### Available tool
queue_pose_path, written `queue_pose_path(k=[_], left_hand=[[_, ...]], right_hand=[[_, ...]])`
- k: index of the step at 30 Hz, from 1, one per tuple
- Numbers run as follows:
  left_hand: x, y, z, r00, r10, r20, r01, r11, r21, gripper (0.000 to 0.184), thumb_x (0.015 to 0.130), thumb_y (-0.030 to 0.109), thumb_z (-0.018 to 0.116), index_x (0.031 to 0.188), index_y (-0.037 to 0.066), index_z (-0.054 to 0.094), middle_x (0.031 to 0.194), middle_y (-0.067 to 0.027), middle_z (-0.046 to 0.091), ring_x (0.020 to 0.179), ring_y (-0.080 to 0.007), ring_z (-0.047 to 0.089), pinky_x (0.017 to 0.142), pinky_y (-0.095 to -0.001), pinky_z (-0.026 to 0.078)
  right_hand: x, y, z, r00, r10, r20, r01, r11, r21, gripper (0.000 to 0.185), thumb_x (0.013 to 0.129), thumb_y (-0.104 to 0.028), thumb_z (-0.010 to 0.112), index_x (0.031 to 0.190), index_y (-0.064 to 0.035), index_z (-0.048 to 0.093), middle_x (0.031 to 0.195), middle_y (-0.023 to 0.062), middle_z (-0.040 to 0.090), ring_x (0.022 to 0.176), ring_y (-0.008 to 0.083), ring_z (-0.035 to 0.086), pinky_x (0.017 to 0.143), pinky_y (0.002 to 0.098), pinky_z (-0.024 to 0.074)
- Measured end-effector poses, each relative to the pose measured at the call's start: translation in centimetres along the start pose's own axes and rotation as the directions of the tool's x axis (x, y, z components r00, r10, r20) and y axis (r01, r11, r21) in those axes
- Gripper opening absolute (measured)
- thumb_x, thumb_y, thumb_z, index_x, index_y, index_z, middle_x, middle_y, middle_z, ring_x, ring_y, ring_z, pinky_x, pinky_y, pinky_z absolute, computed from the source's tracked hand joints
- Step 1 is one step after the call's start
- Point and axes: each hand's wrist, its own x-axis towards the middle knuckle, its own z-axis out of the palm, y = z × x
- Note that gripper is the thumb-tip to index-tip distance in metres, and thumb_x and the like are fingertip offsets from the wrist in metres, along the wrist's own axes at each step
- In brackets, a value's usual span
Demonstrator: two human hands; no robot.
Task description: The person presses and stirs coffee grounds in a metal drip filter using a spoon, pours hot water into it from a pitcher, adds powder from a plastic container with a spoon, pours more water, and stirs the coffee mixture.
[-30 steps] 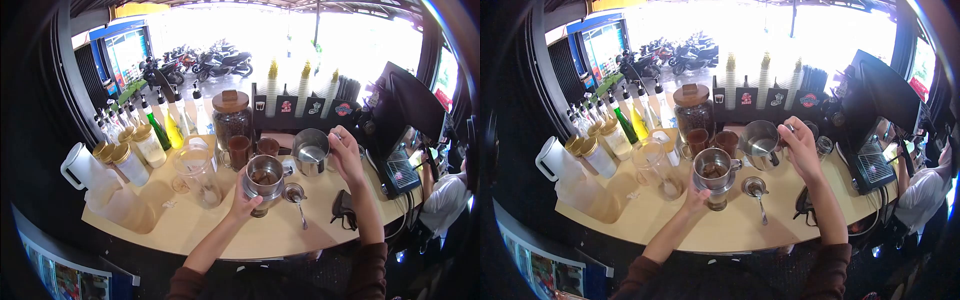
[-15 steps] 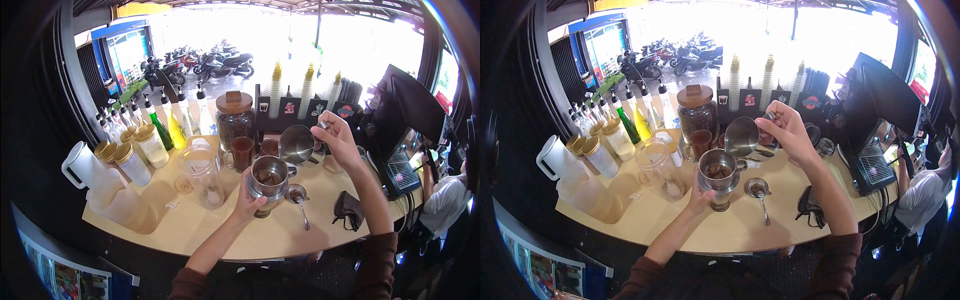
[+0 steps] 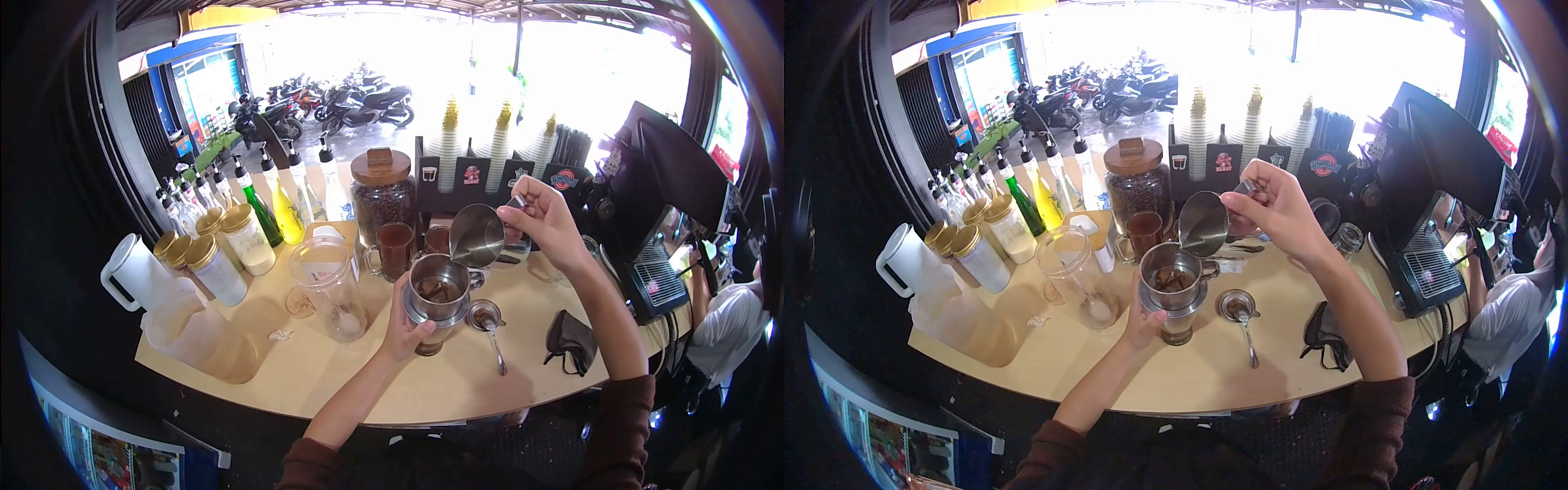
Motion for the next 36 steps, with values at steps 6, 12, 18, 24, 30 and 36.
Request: queue_pose_path(k=[6,12,18,24,30,36], left_hand=[[0.0,0.3,0.1,1.000,0.006,0.008,-0.006,1.000,0.001,0.099,0.076,0.035,0.076,0.146,0.006,0.013,0.142,-0.0153,0.034,0.135,-0.0264,0.035,0.112,-0.0405,0.029],[0.2,0.3,0.2,0.999,0.024,0.024,-0.024,1.000,-0.020,0.097,0.077,0.034,0.076,0.146,0.006,0.013,0.142,-0.0155,0.034,0.134,-0.0266,0.037,0.112,-0.0405,0.031],[0.1,0.1,0.0,0.999,0.016,0.040,-0.016,1.000,-0.016,0.098,0.078,0.034,0.076,0.147,0.006,0.012,0.142,-0.0156,0.034,0.134,-0.0268,0.038,0.111,-0.0405,0.032],[0.1,-0.1,-0.1,0.999,0.014,0.041,-0.013,1.000,-0.018,0.097,0.078,0.034,0.075,0.146,0.006,0.012,0.142,-0.0163,0.034,0.133,-0.0273,0.039,0.111,-0.0409,0.032],[0.2,-0.1,-0.1,0.998,0.036,0.044,-0.036,0.999,0.003,0.097,0.078,0.033,0.074,0.146,0.004,0.012,0.141,-0.0176,0.035,0.133,-0.0278,0.040,0.110,-0.0412,0.033],[0.1,0.0,0.0,0.999,0.025,0.034,-0.025,1.000,-0.012,0.097,0.078,0.033,0.074,0.146,0.005,0.012,0.140,-0.0177,0.037,0.132,-0.0280,0.041,0.110,-0.0412,0.033]], right_hand=[[0.1,0.0,0.0,1.000,-0.013,-0.005,0.013,0.999,-0.042,0.024,0.089,-0.007,0.068,0.082,-0.0073,0.045,0.072,-0.0050,0.051,0.066,-0.0002,0.048,0.056,0.0182,0.0433],[0.1,-0.4,0.2,1.000,0.004,0.002,-0.004,0.999,-0.037,0.023,0.089,-0.008,0.068,0.082,-0.0067,0.046,0.073,-0.0049,0.051,0.067,-0.0006,0.049,0.061,0.0182,0.0489],[0.4,-0.1,0.2,0.999,-0.024,-0.028,0.022,0.998,-0.065,0.023,0.088,-0.008,0.069,0.082,-0.0064,0.047,0.070,-0.0064,0.050,0.066,-0.0015,0.047,0.057,0.0167,0.0444],[1.0,0.7,-0.5,0.996,-0.083,-0.020,0.080,0.990,-0.112,0.023,0.088,-0.009,0.069,0.081,-0.0062,0.047,0.068,-0.0072,0.049,0.063,-0.0020,0.044,0.055,0.0160,0.0397],[1.1,0.1,0.0,0.998,-0.063,-0.009,0.062,0.992,-0.107,0.024,0.088,-0.009,0.069,0.080,-0.0064,0.047,0.067,-0.0077,0.045,0.062,-0.0017,0.042,0.056,0.0164,0.0400],[1.6,0.1,0.4,0.998,-0.068,0.004,0.068,0.989,-0.129,0.024,0.087,-0.008,0.069,0.080,-0.0055,0.046,0.068,-0.0076,0.044,0.064,-0.0015,0.044,0.060,0.0172,0.0443]])
